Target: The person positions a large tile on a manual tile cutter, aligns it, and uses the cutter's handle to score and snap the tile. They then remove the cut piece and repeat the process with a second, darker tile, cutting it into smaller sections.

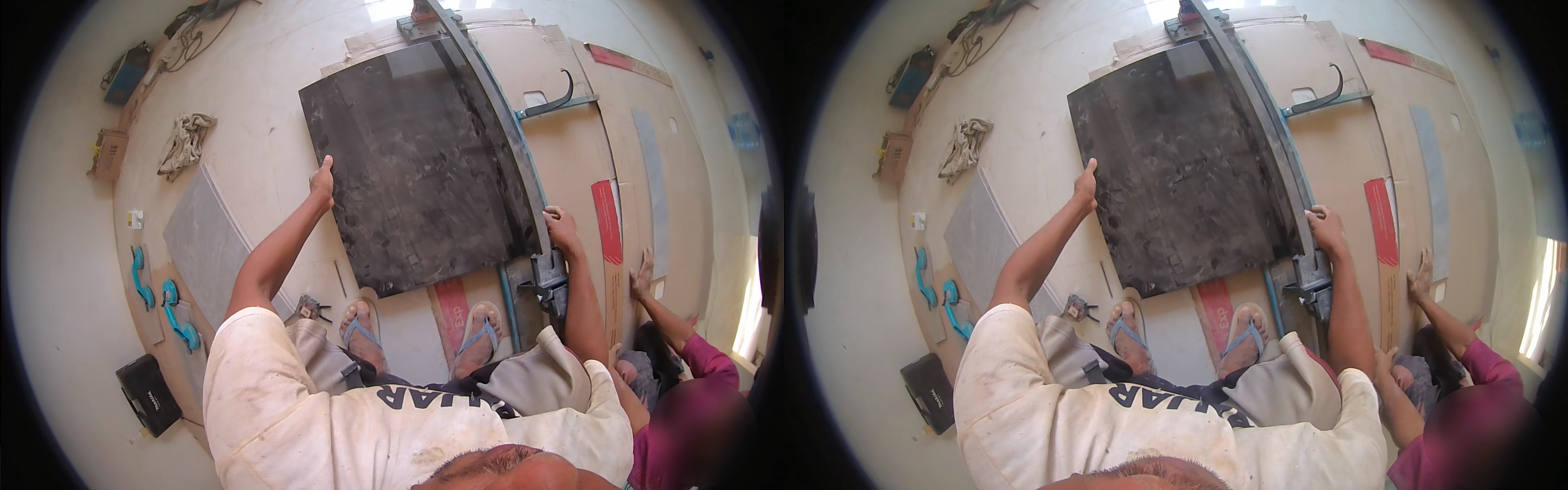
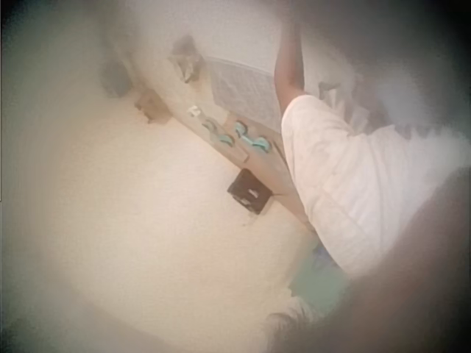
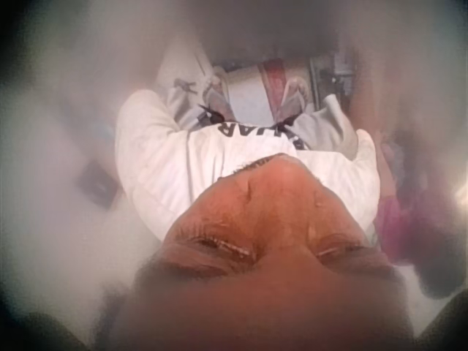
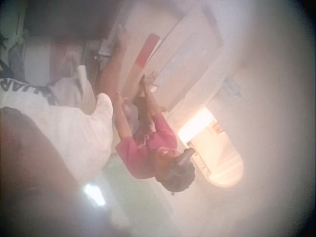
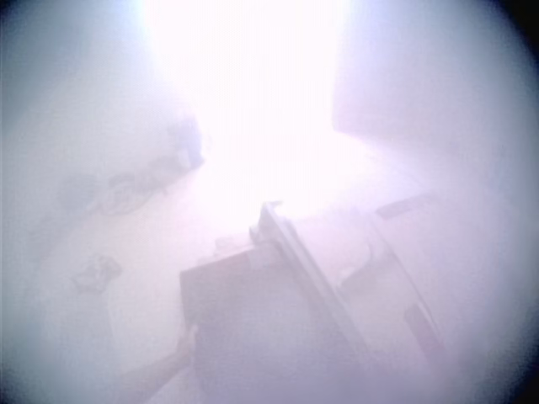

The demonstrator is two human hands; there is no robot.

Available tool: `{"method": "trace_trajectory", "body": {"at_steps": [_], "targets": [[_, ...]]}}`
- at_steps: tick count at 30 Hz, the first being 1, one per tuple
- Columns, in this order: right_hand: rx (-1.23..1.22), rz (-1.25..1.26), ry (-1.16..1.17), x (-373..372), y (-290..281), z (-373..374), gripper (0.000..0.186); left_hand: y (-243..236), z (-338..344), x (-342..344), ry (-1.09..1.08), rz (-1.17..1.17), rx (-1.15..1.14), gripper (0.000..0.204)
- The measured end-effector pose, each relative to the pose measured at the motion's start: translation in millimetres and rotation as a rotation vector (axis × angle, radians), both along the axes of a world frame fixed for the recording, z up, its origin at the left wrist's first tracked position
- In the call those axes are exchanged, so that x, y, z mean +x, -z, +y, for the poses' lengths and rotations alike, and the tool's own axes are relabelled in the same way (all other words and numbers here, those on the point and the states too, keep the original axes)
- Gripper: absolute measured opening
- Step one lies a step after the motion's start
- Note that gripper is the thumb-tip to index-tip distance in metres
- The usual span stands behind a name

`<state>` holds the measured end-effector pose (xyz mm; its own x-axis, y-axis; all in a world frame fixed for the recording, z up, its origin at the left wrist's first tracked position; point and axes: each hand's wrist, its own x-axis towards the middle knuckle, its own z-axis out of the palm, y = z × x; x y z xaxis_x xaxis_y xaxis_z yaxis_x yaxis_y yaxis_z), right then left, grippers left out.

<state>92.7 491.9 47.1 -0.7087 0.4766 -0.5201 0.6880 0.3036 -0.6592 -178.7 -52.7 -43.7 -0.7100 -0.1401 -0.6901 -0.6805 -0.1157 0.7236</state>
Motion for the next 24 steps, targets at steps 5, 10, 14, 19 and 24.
{"method": "trace_trajectory", "body": {"at_steps": [5, 10, 14, 19, 24], "targets": [[0.132, -0.044, -0.163, -17.0, -0.4, 22.4, 0.048, -23.4, 27.2, 7.0, -0.016, -0.008, 0.154, 0.056], [0.212, 0.078, -0.247, -30.0, 15.2, 20.1, 0.045, -43.2, 36.9, 13.1, -0.021, 0.007, 0.103, 0.055], [0.537, 0.135, -0.387, -40.6, 13.6, 2.4, 0.044, -41.2, 25.2, 9.5, -0.014, 0.022, 0.149, 0.054], [0.593, -0.001, -0.373, -56.4, 12.6, 2.2, 0.036, -36.0, 42.7, 2.7, 0.001, -0.002, 0.146, 0.054], [0.406, 0.096, -0.166, -60.9, 4.1, -1.0, 0.032, -26.7, 45.2, 0.7, -0.018, -0.007, 0.170, 0.053]]}}
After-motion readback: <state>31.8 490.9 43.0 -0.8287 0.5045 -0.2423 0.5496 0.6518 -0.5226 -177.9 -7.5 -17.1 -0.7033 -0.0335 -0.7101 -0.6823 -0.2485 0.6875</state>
